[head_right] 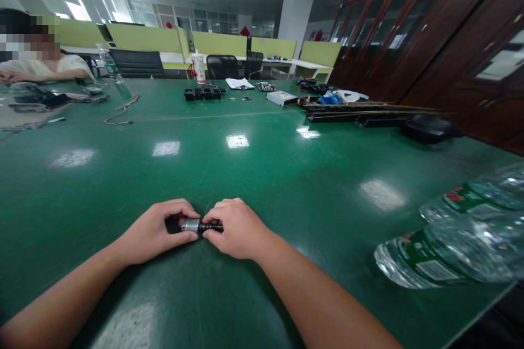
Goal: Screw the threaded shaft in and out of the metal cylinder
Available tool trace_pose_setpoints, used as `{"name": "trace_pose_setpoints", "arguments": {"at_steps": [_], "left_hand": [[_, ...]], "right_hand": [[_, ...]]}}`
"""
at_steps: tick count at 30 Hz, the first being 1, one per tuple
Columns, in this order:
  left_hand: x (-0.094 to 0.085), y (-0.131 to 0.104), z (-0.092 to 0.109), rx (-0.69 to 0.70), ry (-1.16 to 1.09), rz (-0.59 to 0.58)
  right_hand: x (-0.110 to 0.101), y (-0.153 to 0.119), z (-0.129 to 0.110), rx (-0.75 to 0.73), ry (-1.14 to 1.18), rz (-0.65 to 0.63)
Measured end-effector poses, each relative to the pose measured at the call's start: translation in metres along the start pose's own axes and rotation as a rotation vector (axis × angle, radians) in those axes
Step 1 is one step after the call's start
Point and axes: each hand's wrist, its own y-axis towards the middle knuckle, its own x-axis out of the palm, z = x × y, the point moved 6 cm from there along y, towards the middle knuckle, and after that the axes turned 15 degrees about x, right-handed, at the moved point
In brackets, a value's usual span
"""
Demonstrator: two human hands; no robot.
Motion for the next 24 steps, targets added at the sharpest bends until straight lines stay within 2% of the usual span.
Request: {"name": "trace_pose_setpoints", "arguments": {"at_steps": [24], "left_hand": [[-0.0003, -0.0005, -0.0005, -0.008, 0.012, 0.002]], "right_hand": [[-0.0036, -0.0015, 0.0051, -0.004, -0.013, 0.001]]}}
